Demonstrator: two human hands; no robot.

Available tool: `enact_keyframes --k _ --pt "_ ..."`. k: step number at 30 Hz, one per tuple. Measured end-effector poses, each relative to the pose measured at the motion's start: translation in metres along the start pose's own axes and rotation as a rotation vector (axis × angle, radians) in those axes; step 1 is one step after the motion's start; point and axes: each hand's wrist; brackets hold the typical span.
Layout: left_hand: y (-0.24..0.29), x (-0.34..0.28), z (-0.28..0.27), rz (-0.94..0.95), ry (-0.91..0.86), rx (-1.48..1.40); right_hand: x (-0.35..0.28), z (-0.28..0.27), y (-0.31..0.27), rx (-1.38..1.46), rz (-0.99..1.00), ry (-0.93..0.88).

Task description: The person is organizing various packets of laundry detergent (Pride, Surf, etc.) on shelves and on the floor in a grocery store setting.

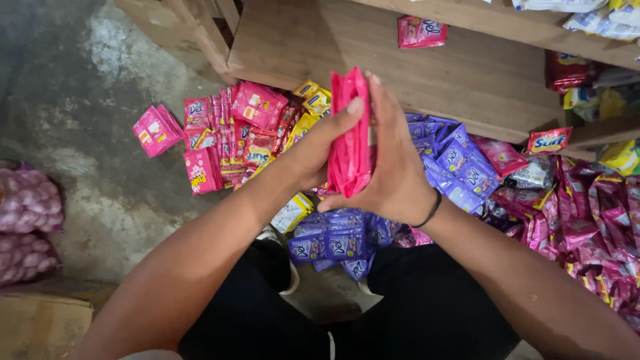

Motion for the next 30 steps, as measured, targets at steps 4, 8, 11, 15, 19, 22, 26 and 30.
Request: enact_keyframes --k 4,8,11,15,19,22,26,30 --pt "-0.004 0.006 -0.003 0.204 0.03 0.052 0.002 -0.001 -0.005 0.069 0.013 0.001" --pt "0.004 0.01 -0.002 0.397 0.235 0.2 0.002 -0.001 -0.006 -0.065 0.011 0.077" --pt "0.016 0.0 0.017 0.506 -0.03 0.013 0.001 0.0 -0.004 0.231 0.159 0.047" --pt "0.014 -0.003 0.015 0.469 0.059 0.155 -0.001 0.003 -0.006 0.324 0.245 0.068" --pt "0.013 0.003 0.017 0.441 0.33 0.311 -0.003 0.006 -0.005 0.273 0.267 0.094" --pt "0.012 -0.006 0.035 0.328 0.451 0.402 0.001 0.002 -0.006 0.239 0.258 0.113" --pt "-0.001 -0.008 0.025 0.407 0.317 0.255 0.003 -0.004 -0.005 -0.135 -0.012 0.089" --pt "0.012 -0.011 0.022 0.505 0.343 0.122 0.005 -0.012 -0.011 0.01 -0.093 0.023"
Point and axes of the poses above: each hand's wrist, its own x-axis towards the middle knuckle, its own z-axis out of the palm, y = z × x, and after that the axes turned 10 degrees about -x, right-handed
